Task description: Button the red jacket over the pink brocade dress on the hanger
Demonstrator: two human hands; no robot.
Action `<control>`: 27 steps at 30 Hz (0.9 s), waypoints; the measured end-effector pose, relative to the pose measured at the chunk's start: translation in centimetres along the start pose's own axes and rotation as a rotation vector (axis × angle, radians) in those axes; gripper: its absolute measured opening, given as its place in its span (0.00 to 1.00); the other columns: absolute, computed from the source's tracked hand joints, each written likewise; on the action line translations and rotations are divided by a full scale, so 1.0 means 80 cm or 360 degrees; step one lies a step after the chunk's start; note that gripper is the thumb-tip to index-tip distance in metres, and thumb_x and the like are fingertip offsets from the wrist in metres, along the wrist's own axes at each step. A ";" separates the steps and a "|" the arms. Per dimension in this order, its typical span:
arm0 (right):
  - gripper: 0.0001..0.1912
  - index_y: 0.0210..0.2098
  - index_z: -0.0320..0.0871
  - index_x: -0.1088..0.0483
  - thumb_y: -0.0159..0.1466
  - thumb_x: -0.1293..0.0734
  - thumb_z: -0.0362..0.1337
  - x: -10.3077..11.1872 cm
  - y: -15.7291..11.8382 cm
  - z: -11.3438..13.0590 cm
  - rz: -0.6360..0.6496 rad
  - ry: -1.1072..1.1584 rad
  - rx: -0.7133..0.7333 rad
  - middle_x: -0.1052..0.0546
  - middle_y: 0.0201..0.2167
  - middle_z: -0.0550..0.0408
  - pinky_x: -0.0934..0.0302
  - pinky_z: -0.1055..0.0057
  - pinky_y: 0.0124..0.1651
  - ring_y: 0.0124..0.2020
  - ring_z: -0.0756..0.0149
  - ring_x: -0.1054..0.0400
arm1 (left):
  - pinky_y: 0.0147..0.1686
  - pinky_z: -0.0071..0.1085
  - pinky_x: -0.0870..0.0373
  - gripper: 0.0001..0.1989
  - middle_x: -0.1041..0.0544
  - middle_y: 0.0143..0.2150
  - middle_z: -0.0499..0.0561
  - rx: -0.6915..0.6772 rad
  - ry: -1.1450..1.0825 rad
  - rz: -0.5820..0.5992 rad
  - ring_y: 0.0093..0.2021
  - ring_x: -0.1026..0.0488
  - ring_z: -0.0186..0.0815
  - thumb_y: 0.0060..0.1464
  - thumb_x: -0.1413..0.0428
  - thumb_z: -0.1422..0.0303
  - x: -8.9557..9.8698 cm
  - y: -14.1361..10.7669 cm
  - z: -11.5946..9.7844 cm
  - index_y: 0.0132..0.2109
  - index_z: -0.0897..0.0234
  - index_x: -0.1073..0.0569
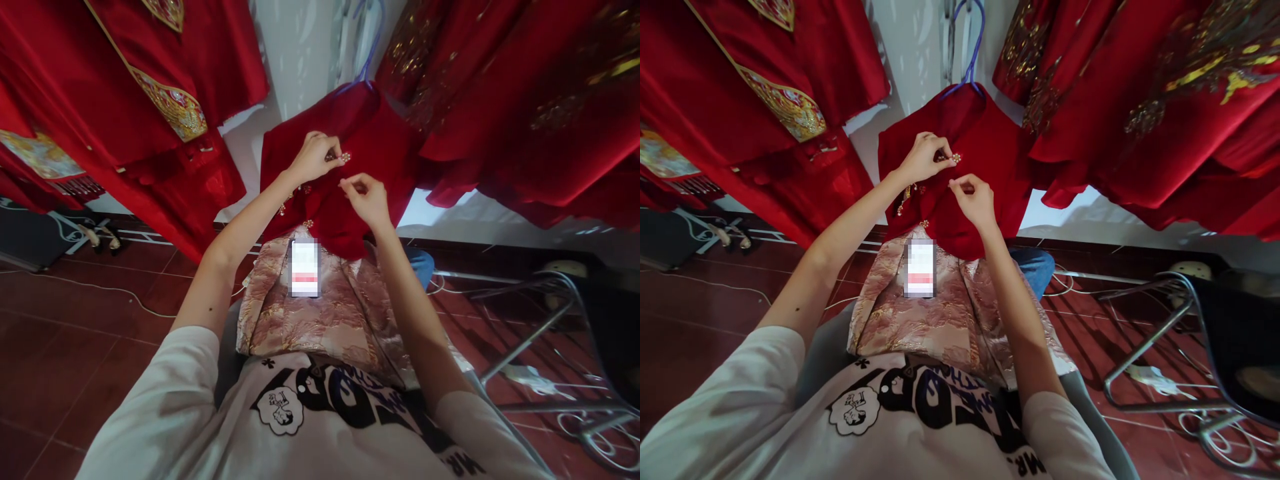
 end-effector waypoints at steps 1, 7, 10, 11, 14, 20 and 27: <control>0.22 0.38 0.44 0.24 0.69 0.27 0.58 0.004 0.005 0.005 -0.0006 -0.0037 0.0040 0.17 0.43 0.47 0.24 0.61 0.59 0.49 0.58 0.21 | 0.72 0.46 0.39 0.14 0.19 0.44 0.60 0.0026 -0.0020 0.0011 0.64 0.25 0.54 0.71 0.41 0.71 -0.001 0.002 0.002 0.60 0.65 0.21; 0.30 0.61 0.47 0.27 0.75 0.38 0.64 -0.001 0.068 0.037 0.0035 -0.0291 0.0408 0.22 0.58 0.41 0.30 0.48 0.67 0.64 0.50 0.27 | 0.72 0.49 0.38 0.16 0.20 0.42 0.57 0.0157 -0.0067 0.0115 0.63 0.23 0.51 0.71 0.50 0.78 -0.008 0.006 0.017 0.57 0.65 0.21; 0.35 0.70 0.51 0.32 0.76 0.42 0.66 -0.022 0.116 0.035 0.0064 -0.0326 0.0535 0.25 0.62 0.41 0.34 0.47 0.71 0.68 0.49 0.30 | 0.72 0.45 0.38 0.15 0.23 0.38 0.56 0.0086 0.0118 0.0319 0.69 0.28 0.51 0.69 0.51 0.83 -0.021 0.001 0.014 0.49 0.68 0.20; 0.37 0.72 0.52 0.34 0.76 0.43 0.67 -0.029 0.131 0.029 0.0075 -0.0324 0.0530 0.25 0.63 0.41 0.34 0.49 0.71 0.68 0.49 0.30 | 0.73 0.44 0.40 0.15 0.23 0.37 0.56 0.0043 0.0188 0.0353 0.71 0.30 0.51 0.69 0.51 0.83 -0.023 -0.001 0.012 0.46 0.67 0.21; 0.44 0.77 0.46 0.40 0.77 0.51 0.68 -0.045 0.162 0.000 0.0073 -0.0375 0.0488 0.28 0.66 0.38 0.37 0.45 0.73 0.71 0.47 0.33 | 0.77 0.43 0.48 0.17 0.27 0.31 0.56 -0.0058 0.0453 0.0389 0.75 0.37 0.51 0.71 0.52 0.82 -0.018 -0.002 0.003 0.40 0.62 0.22; 0.48 0.74 0.29 0.41 0.77 0.50 0.67 -0.006 0.155 -0.063 -0.0328 -0.0713 0.0159 0.36 0.67 0.19 0.49 0.27 0.73 0.75 0.31 0.40 | 0.78 0.44 0.51 0.16 0.23 0.33 0.60 -0.0089 0.0636 0.0021 0.80 0.47 0.47 0.75 0.52 0.75 0.029 0.009 -0.007 0.49 0.69 0.19; 0.31 0.71 0.25 0.39 0.80 0.40 0.45 0.067 0.121 -0.030 -0.0516 -0.1088 -0.0023 0.34 0.68 0.17 0.49 0.30 0.73 0.73 0.34 0.38 | 0.78 0.57 0.68 0.31 0.22 0.35 0.65 -0.0502 0.1015 0.0154 0.80 0.60 0.57 0.78 0.58 0.48 0.047 0.035 -0.049 0.53 0.62 0.16</control>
Point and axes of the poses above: each hand's wrist, its own y-axis towards the middle knuckle, its own x-axis out of the back of the hand, z = x × y, the point moved 8 cm from there along y, towards the middle knuckle
